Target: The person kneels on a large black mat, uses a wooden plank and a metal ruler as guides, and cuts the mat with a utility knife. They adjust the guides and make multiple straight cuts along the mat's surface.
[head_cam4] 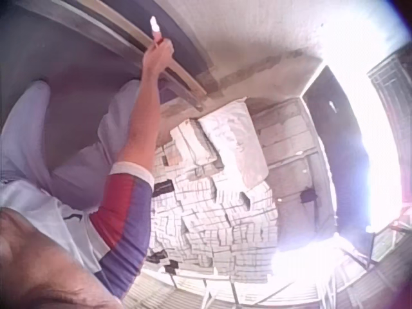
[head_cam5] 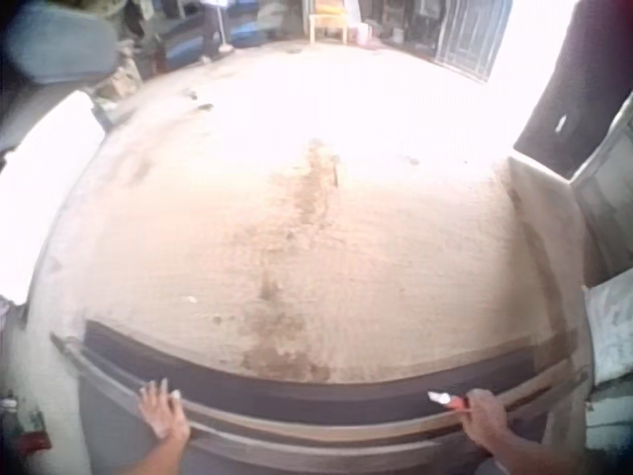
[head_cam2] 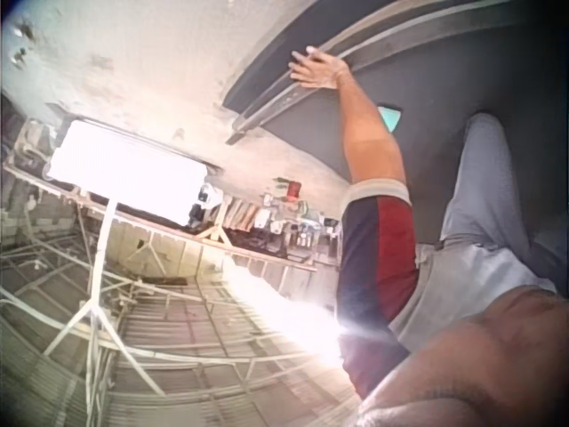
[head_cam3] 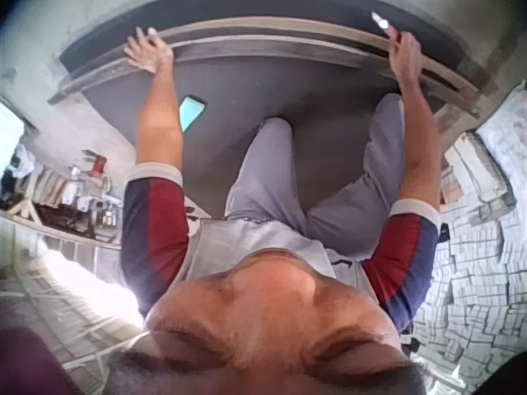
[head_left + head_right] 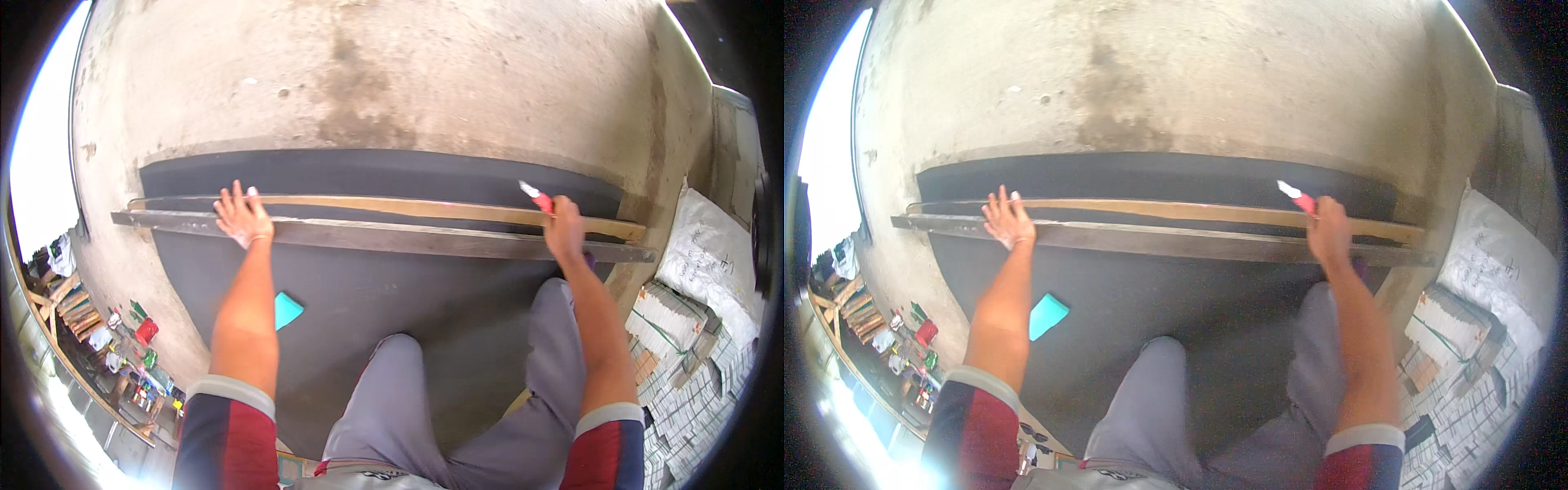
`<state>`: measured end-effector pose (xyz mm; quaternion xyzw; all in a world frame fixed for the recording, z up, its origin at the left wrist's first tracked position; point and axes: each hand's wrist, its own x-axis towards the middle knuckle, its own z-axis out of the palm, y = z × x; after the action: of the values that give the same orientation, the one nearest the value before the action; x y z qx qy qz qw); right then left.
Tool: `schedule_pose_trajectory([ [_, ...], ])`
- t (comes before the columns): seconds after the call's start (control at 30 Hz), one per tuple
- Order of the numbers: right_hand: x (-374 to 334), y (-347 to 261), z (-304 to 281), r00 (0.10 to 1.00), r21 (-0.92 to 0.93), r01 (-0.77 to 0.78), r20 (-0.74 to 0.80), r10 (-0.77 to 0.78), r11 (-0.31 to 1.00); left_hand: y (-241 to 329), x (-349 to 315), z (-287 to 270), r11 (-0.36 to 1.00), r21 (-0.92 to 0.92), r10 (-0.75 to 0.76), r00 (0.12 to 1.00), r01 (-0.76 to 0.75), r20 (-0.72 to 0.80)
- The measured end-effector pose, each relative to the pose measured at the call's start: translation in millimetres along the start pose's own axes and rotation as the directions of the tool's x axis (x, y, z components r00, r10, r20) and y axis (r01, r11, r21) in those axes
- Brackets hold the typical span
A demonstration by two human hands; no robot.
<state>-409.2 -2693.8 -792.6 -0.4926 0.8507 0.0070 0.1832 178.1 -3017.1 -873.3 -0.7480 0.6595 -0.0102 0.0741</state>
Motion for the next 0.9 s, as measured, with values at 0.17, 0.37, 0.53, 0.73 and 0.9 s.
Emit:
schedule_pose_trajectory([
  [0.17,7.8,-174.9,59.2,0.966,0.242,-0.252,0.014,0.256,0.937,13.6,3.2,-6.8,0.997,-0.081,0.000,1.000,0.000,0.005],
  [0.37,6.6,-229.7,92.7,0.931,0.182,-0.335,-0.089,0.355,0.924,13.7,7.4,-9.3,0.998,-0.061,0.018,0.998,-0.014,0.055],
  [0.53,11.5,-233.9,90.8,0.940,0.157,-0.330,-0.030,0.339,0.931,13.4,7.6,-14.6,0.997,-0.075,0.003,0.994,0.005,0.106],
  [0.73,13.8,-233.6,87.3,0.940,0.146,-0.341,0.030,0.340,0.929,13.4,6.8,-14.8,0.998,-0.059,0.009,0.993,-0.002,0.118],
  [0.9,10.9,-228.6,88.9,0.945,0.166,-0.325,0.015,0.327,0.931,18.9,8.2,-20.1,0.999,-0.036,0.013,0.987,-0.007,0.161],
])
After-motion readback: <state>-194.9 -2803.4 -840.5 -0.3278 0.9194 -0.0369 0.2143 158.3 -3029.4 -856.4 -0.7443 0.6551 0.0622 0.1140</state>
